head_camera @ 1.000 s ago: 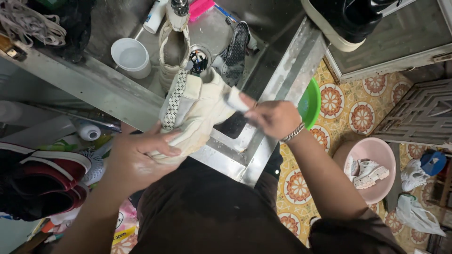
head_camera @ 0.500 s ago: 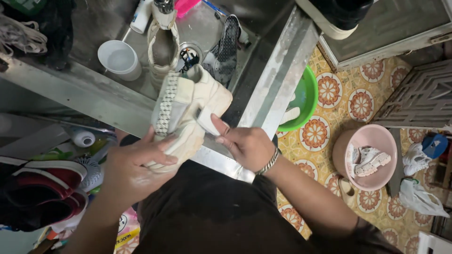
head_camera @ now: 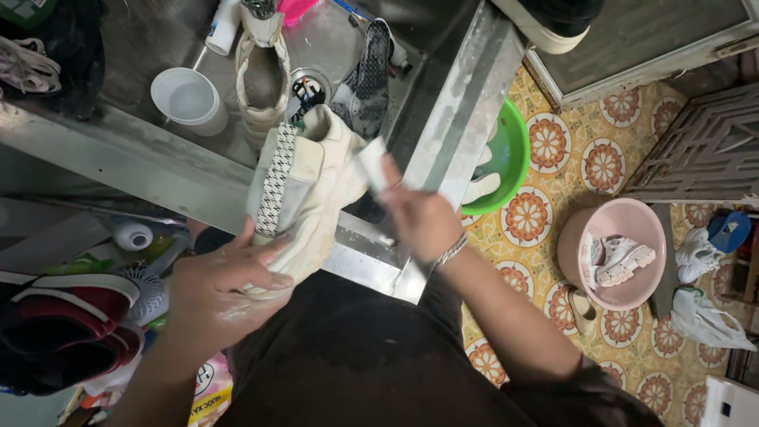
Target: Cleaning the exterior of white athletic shoes using a small brush and soapy water at a sink.
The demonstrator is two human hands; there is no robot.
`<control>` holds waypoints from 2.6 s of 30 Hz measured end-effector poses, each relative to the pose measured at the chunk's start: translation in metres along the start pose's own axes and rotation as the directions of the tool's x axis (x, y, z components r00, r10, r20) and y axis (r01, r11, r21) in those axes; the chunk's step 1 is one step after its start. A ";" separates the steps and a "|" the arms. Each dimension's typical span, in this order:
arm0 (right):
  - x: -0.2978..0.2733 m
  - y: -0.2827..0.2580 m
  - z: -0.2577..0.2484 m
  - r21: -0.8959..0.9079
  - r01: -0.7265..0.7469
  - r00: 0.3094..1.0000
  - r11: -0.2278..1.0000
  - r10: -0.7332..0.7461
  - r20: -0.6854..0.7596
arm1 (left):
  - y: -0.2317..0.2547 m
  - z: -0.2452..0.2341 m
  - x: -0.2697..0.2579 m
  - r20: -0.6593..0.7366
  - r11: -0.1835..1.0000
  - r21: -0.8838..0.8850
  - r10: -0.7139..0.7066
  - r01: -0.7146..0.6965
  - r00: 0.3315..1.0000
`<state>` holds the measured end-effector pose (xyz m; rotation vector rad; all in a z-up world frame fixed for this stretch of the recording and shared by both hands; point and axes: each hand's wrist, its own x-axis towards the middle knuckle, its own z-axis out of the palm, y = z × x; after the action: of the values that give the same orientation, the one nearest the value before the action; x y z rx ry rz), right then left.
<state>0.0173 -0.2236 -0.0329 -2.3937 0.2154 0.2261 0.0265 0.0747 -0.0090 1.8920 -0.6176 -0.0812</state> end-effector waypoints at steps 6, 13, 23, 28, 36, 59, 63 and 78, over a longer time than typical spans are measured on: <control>-0.017 0.027 0.030 -0.157 0.376 0.902 0.913 -0.399 -0.166 | 0.000 0.003 -0.011 -0.045 0.999 0.040 0.000 0.002 0.999; -0.039 -0.031 0.029 0.124 0.384 0.917 0.915 -0.363 -0.165 | 0.008 0.014 -0.015 -0.026 0.997 0.060 0.041 -0.039 0.999; -0.017 -0.020 0.026 0.056 0.344 0.925 0.937 -0.328 -0.192 | 0.005 0.009 -0.013 0.010 0.999 0.020 0.032 -0.032 0.999; -0.002 -0.029 0.013 -0.056 -0.027 0.983 0.998 0.017 -0.181 | 0.002 0.010 -0.015 0.023 0.998 0.006 0.064 -0.064 0.998; 0.008 -0.019 0.006 -0.098 -0.015 0.984 0.995 -0.003 -0.178 | 0.001 0.008 -0.014 0.021 1.000 -0.021 0.002 -0.002 1.000; 0.004 0.004 -0.029 -0.268 0.604 0.797 0.751 -0.574 0.187 | -0.010 -0.018 -0.004 0.054 0.991 -0.079 -0.106 0.110 0.993; 0.012 0.036 -0.026 -0.253 0.683 0.730 0.686 -0.652 0.204 | -0.021 -0.011 -0.009 0.077 0.988 -0.152 -0.024 0.036 0.997; 0.072 0.018 0.007 -0.590 0.303 0.941 0.748 -0.138 0.309 | -0.052 -0.105 -0.039 -0.063 0.923 -0.139 -0.371 0.359 0.927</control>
<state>0.0824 -0.2388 -0.0650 -2.9914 -0.3253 0.5559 0.0477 0.1958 -0.0214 1.8567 -0.1867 -0.2698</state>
